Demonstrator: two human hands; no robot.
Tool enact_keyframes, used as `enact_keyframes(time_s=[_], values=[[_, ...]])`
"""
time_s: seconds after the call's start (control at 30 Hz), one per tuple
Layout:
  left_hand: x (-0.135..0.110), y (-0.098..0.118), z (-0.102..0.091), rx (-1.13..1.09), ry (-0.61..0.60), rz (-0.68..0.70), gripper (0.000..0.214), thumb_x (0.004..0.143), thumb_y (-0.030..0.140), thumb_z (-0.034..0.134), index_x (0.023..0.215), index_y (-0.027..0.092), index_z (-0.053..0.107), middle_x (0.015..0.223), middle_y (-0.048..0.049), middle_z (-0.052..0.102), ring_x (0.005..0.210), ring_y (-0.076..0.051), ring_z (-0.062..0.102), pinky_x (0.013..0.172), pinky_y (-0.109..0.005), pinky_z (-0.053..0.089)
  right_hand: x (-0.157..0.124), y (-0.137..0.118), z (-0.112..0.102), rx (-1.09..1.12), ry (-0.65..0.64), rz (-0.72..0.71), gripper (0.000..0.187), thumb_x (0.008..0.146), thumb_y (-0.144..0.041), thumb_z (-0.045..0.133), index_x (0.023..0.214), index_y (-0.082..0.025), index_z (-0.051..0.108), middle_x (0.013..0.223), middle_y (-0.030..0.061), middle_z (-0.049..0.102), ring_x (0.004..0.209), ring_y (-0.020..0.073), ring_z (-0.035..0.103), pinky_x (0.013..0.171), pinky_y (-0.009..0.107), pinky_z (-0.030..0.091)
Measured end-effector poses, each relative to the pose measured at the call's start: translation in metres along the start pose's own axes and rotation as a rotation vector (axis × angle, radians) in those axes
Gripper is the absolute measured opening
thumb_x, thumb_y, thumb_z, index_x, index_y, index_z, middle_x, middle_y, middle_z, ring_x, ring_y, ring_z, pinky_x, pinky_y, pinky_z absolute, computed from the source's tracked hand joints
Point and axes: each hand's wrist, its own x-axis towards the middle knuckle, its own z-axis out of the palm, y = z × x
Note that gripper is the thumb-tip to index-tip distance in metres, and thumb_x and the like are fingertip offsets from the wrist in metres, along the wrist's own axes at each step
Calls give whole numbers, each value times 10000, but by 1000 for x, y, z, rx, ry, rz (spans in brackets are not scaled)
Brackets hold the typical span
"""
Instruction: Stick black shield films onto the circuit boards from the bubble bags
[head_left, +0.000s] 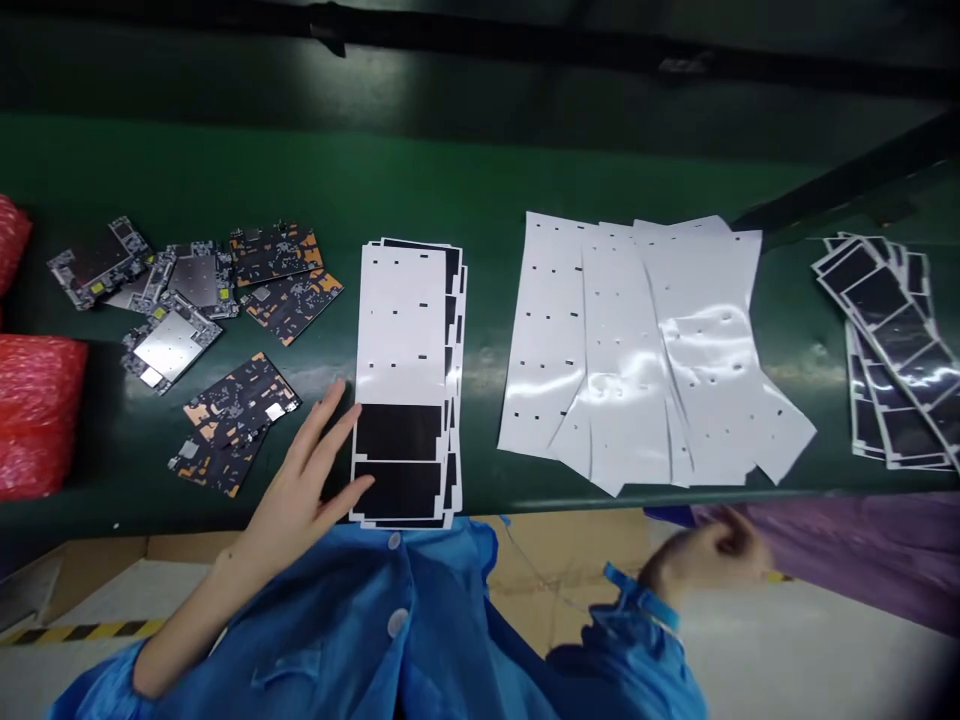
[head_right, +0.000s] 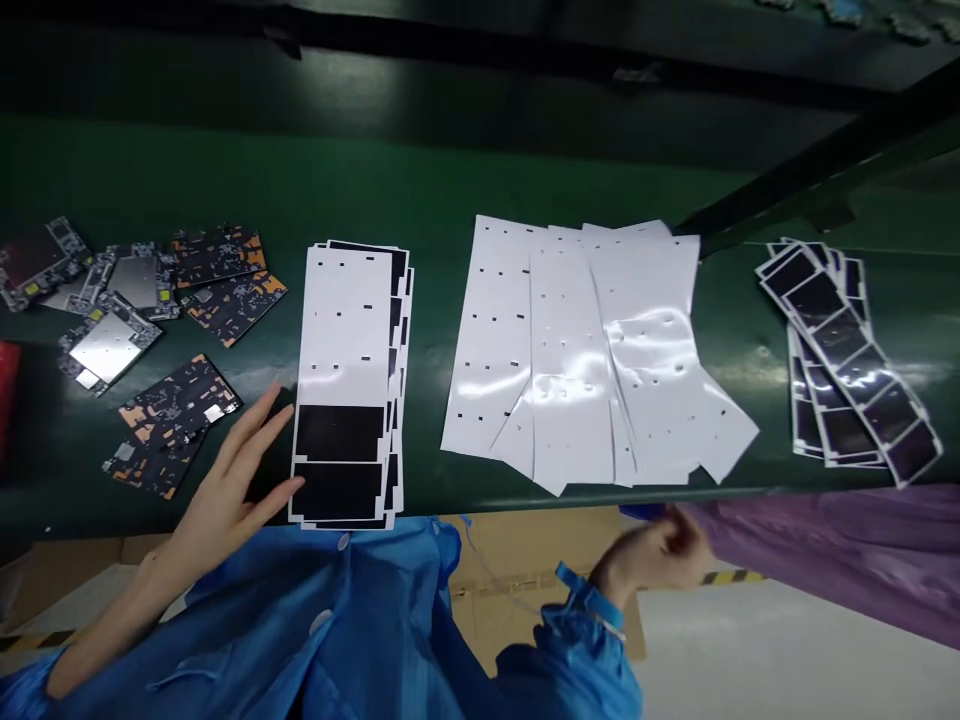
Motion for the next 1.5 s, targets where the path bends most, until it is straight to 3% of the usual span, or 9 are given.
enact_keyframes(time_s=[0.1, 0.17, 0.2, 0.3, 0.4, 0.7, 0.9, 1.33, 1.5], values=[[-10, 0, 0, -161, 192, -88, 523, 994, 162, 534, 1486, 313, 442, 1546, -68, 479, 1429, -241, 497, 1191, -439, 459, -18, -27, 9, -29, 458, -353, 298, 1014, -375, 486, 1177, -548, 666, 1204, -22, 720, 1164, 284, 641, 1038, 512, 479], [-14, -2, 0, -257, 269, -128, 452, 984, 128, 532, 1405, 292, 524, 1481, -64, 531, 1388, -231, 533, 1195, -447, 450, -33, -63, 30, -70, 350, -577, 402, 945, -314, 614, 1313, -474, 632, 1297, -23, 710, 1235, 323, 617, 1136, 547, 437], [-16, -2, 0, -293, 290, -146, 429, 982, 124, 534, 1379, 284, 544, 1466, -66, 538, 1375, -232, 543, 1195, -456, 446, -41, -83, 44, -39, -119, -578, 592, 935, -372, 638, 1501, -412, 468, 1515, 10, 564, 1397, 361, 501, 1220, 594, 349], [-22, -3, -2, -344, 338, -180, 393, 974, 123, 545, 1336, 274, 573, 1427, -69, 556, 1332, -236, 576, 1176, -469, 453, -60, -123, 89, -2, -803, -667, 1040, 807, -659, 711, 1635, -254, 230, 1654, 160, 347, 1505, 441, 353, 1185, 666, 389], [-29, -2, -1, -340, 371, -173, 374, 965, 109, 550, 1305, 260, 590, 1371, -68, 587, 1282, -225, 601, 1136, -445, 474, -68, -130, 116, 30, -1062, -634, 1176, 849, -610, 698, 1646, -162, -41, 1644, 247, 313, 1545, 397, 269, 1208, 641, 365], [-22, 16, 4, -319, 193, -103, 207, 947, 373, 648, 1076, 210, 657, 1007, -52, 649, 927, -186, 629, 811, -294, 555, -79, -135, 101, 184, -994, -462, 799, 962, -295, 652, 1631, -234, 217, 1550, 150, 518, 1496, 270, 425, 1226, 536, 405], [-15, 29, 9, -626, 193, -294, 132, 917, 231, 692, 795, 185, 669, 780, 7, 618, 673, -98, 607, 577, -193, 479, -67, -154, 97, 232, -928, -509, 643, 934, -305, 699, 1518, -216, 446, 1432, 161, 628, 1402, 294, 548, 1106, 510, 542], [-4, 38, 1, -438, 242, -47, 98, 905, 98, 675, 856, 180, 695, 745, 15, 568, 657, -80, 558, 603, -197, 472, -45, -174, 101, 123, -745, -882, 171, 951, -115, 608, 1066, -202, 698, 968, 66, 812, 891, 201, 765, 816, 402, 634], [-9, 35, 5, -501, 201, -176, 90, 908, 174, 697, 944, 209, 623, 721, 52, 546, 622, -70, 553, 591, -173, 465, -38, -176, 102, 197, -734, -696, 159, 905, -65, 635, 934, -218, 670, 846, 33, 780, 801, 179, 744, 750, 358, 616]])
